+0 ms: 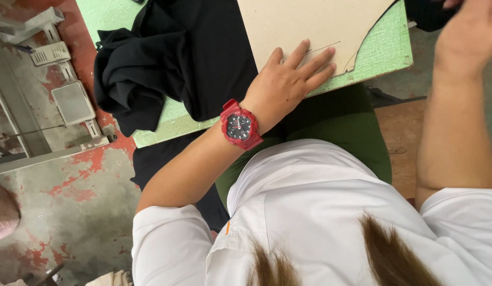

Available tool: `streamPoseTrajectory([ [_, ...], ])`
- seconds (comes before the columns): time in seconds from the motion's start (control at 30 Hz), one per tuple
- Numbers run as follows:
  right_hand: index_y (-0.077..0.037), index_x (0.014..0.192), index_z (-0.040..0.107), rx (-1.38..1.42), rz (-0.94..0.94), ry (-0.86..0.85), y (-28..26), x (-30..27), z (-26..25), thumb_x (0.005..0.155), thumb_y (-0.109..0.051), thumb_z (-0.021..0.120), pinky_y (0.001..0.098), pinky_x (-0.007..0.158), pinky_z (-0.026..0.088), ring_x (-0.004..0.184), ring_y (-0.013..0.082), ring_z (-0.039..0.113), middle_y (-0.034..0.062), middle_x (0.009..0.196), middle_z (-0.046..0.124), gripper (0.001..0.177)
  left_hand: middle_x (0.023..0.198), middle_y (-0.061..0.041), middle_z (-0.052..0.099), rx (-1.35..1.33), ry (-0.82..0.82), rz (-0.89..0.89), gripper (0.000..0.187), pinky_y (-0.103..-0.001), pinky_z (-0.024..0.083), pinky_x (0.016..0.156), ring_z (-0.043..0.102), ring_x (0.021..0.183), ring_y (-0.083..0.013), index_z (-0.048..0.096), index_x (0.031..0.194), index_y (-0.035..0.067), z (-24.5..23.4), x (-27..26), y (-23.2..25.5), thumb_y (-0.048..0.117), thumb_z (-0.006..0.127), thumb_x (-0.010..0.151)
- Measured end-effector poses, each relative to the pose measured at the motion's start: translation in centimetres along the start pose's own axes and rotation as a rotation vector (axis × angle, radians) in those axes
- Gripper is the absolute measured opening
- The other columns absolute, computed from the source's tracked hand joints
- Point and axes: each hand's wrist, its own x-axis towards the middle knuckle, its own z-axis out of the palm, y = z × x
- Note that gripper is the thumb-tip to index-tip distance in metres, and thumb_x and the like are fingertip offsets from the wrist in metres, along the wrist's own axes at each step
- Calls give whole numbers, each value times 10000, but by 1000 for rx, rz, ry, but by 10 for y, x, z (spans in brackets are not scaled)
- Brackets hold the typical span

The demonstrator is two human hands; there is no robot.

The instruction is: The person marks a black fabric with a red pen, then uses a cardboard pattern to trace a curved line on the fabric. They fold and unfold the fabric multiple times, continuing to mark it with the pen.

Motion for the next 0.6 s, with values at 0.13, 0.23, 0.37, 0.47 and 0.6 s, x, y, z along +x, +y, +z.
streamPoseTrajectory([
  [0.13, 11, 679, 584, -24, 226, 159, -14, -20, 1, 1208, -366, 241, 274, 560, 212, 610, 180, 453, 126, 599, 478, 735, 1609, 39, 359, -147, 88, 18, 559, -395, 462, 904, 430, 1351, -287, 461, 1530, 283, 1, 0, -9, 163, 624, 1009],
  [0.23, 27, 1302, 507, 171, 175, 16, -61, -27, 8, 1323, -229, 606, 299, 659, 353, 743, 315, 683, 223, 757, 569, 275, 1573, 20, 434, -291, 126, 20, 550, -391, 448, 887, 470, 1313, -294, 538, 1462, 236, -2, 2, -13, 68, 583, 940],
  [0.37, -38, 1438, 467, 239, 362, -162, -90, -25, -12, 1273, -446, 414, 246, 608, 315, 822, 267, 671, 214, 957, 642, 443, 1531, 22, 489, -380, 192, -24, 517, -408, 447, 959, 508, 1288, -308, 591, 1412, 231, -2, 0, -10, 23, 567, 939],
  [0.47, 14, 1454, 501, 179, 435, -237, -108, -21, -18, 1235, -575, 328, 220, 507, 292, 721, 252, 640, 194, 890, 603, 652, 1512, 22, 509, -413, 270, -52, 412, -423, 451, 986, 534, 1276, -315, 617, 1374, 224, 0, -1, -8, 42, 576, 1006],
  [0.6, 3, 1389, 628, 119, 479, -232, -121, -15, -7, 1259, -529, 409, 225, 530, 319, 587, 181, 561, 149, 728, 562, 590, 1506, 45, 528, -484, 313, -84, 360, -441, 438, 971, 558, 1283, -312, 630, 1367, 242, 0, -2, -8, 99, 616, 1036],
])
